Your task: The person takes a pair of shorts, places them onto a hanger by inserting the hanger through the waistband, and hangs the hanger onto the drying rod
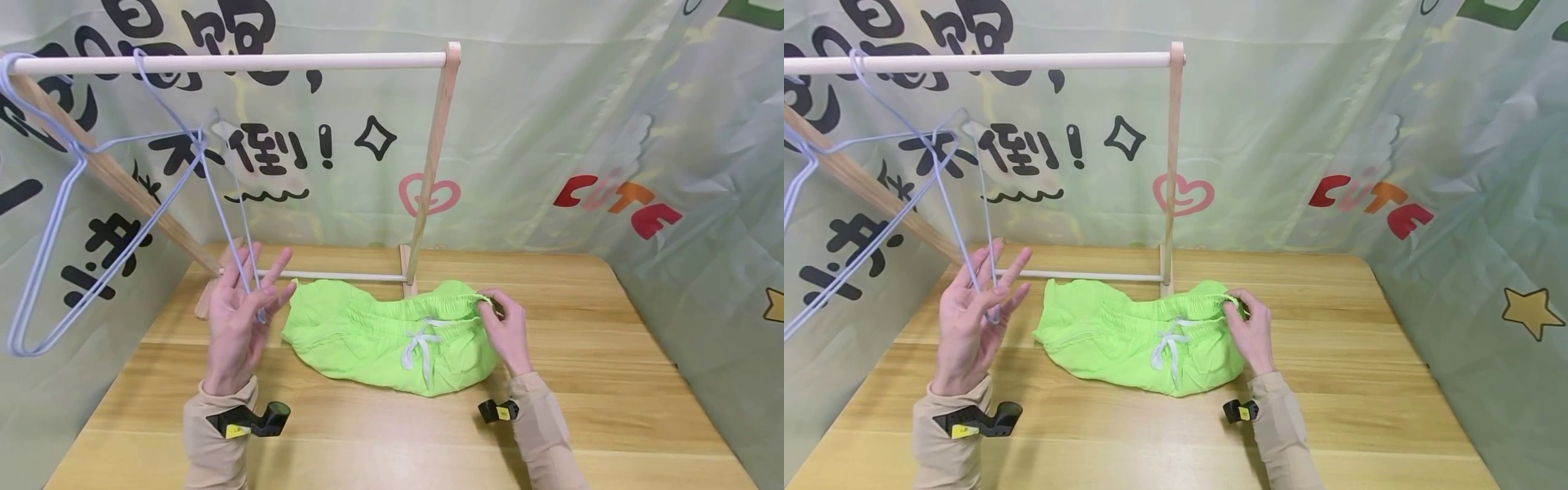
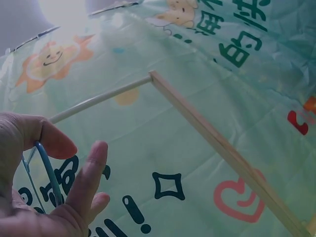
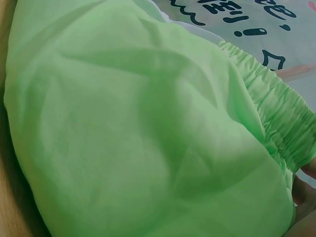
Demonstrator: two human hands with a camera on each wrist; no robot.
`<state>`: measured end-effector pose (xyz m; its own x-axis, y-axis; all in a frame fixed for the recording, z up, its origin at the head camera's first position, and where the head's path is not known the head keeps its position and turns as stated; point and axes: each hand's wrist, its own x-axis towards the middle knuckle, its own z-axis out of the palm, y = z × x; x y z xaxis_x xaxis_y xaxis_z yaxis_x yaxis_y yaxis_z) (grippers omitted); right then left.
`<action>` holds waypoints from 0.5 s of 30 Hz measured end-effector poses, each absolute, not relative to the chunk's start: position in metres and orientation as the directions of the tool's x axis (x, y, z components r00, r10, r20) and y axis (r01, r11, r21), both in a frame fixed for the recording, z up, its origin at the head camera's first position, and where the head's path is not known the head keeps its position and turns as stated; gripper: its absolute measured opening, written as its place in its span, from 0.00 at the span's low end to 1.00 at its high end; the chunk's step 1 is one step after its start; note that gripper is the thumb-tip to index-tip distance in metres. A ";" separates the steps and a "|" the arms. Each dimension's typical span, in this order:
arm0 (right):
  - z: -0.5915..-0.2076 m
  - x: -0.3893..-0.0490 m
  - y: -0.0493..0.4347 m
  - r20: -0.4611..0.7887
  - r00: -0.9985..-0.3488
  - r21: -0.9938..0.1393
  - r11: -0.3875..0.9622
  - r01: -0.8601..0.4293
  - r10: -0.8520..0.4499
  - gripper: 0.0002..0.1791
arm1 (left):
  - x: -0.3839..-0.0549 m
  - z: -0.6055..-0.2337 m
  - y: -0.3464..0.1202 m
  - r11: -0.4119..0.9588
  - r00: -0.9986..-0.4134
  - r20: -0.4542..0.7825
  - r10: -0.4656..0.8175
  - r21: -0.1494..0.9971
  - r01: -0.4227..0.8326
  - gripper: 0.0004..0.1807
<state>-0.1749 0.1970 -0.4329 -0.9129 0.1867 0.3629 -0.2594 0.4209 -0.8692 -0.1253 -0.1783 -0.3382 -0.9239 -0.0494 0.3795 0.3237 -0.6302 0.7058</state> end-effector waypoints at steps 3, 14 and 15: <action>-0.433 -0.175 0.197 0.367 -0.912 -0.868 0.422 -0.264 0.185 0.11 | -0.124 -0.337 -0.178 -0.629 -0.922 0.385 -0.039 0.707 0.322 0.46; -0.431 -0.174 0.196 0.347 -0.919 -0.876 0.414 -0.247 0.186 0.10 | -0.122 -0.336 -0.178 -0.615 -0.934 0.356 -0.030 0.730 0.298 0.41; -0.431 -0.174 0.196 0.346 -0.919 -0.877 0.413 -0.246 0.186 0.10 | -0.121 -0.336 -0.178 -0.605 -0.934 0.356 -0.033 0.737 0.302 0.40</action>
